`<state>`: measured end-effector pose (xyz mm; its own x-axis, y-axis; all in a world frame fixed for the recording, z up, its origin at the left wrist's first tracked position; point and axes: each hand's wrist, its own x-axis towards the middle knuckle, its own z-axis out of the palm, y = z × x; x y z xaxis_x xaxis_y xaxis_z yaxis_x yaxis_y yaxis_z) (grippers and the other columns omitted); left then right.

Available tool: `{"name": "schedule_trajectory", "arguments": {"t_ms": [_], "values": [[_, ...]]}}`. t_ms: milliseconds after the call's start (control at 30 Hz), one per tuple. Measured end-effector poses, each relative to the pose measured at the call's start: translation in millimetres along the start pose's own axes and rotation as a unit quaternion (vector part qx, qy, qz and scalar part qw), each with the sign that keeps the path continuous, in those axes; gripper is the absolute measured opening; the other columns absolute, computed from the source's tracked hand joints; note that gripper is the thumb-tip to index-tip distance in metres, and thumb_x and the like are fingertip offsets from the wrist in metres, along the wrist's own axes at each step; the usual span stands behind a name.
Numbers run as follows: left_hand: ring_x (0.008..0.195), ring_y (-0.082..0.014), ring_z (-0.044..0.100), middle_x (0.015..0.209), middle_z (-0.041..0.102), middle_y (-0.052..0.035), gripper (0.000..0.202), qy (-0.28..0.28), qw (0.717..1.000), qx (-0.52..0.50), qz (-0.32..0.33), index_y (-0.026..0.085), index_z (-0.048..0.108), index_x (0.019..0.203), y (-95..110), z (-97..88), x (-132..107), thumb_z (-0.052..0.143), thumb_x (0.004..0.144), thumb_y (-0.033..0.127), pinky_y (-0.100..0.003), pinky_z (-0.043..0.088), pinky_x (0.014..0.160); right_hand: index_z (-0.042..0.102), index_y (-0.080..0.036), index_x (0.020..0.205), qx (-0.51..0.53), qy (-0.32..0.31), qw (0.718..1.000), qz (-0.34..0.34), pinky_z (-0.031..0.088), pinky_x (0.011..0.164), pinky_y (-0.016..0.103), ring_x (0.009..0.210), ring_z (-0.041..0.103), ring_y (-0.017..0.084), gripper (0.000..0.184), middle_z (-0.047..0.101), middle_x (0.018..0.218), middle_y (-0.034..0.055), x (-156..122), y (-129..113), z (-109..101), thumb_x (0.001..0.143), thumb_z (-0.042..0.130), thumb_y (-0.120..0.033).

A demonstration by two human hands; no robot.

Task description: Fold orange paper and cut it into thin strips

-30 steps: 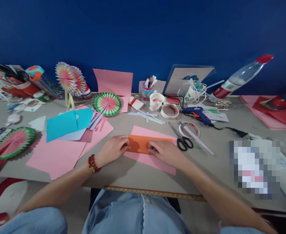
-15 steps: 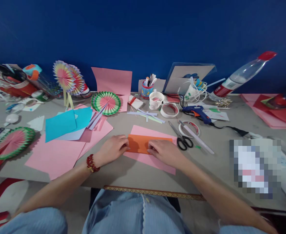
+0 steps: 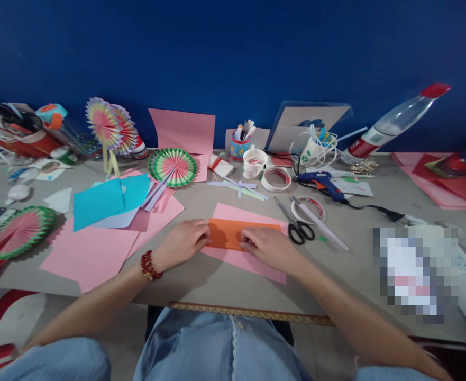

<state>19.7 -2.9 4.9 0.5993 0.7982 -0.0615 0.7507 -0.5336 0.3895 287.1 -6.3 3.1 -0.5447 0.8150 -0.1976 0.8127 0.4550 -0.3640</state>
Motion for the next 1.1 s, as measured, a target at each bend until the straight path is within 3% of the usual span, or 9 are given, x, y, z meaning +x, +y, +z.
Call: {"name": "schedule_trajectory", "arguments": {"t_ms": [267, 467, 1100], "values": [[0.08, -0.0179, 0.058, 0.086, 0.061, -0.0019, 0.017, -0.012, 1.0, 0.014, -0.005, 0.018, 0.059, 0.085, -0.6, 1.4, -0.3, 0.055, 0.1, 0.025, -0.029, 0.038, 0.073, 0.064, -0.023, 0.098, 0.027, -0.018, 0.999, 0.015, 0.037, 0.069, 0.027, 0.088, 0.066, 0.019, 0.006, 0.073, 0.094, 0.0014, 0.8, -1.6, -6.5, 0.097, 0.06, -0.027], [0.081, -0.0183, 0.058, 0.088, 0.061, -0.002, 0.017, -0.026, 0.999, 0.026, -0.013, 0.018, 0.059, 0.086, -2.4, 3.0, -0.7, 0.056, 0.101, 0.026, -0.03, 0.038, 0.073, 0.063, -0.023, 0.092, 0.068, -0.02, 0.997, -0.016, 0.036, 0.067, 0.027, 0.082, 0.064, 0.018, 0.008, 0.072, 0.092, 0.0005, 0.2, 7.3, -5.7, 0.097, 0.059, -0.027], [0.081, -0.018, 0.057, 0.087, 0.06, -0.0019, 0.018, -0.023, 0.999, 0.027, -0.005, 0.017, 0.058, 0.085, 0.0, 1.8, 0.0, 0.056, 0.101, 0.025, -0.029, 0.037, 0.073, 0.059, -0.023, 0.087, 0.039, -0.023, 0.999, -0.025, 0.031, 0.066, 0.028, 0.082, 0.061, 0.017, 0.01, 0.069, 0.089, -0.0001, -0.1, 4.8, -5.4, 0.096, 0.059, -0.026]]}}
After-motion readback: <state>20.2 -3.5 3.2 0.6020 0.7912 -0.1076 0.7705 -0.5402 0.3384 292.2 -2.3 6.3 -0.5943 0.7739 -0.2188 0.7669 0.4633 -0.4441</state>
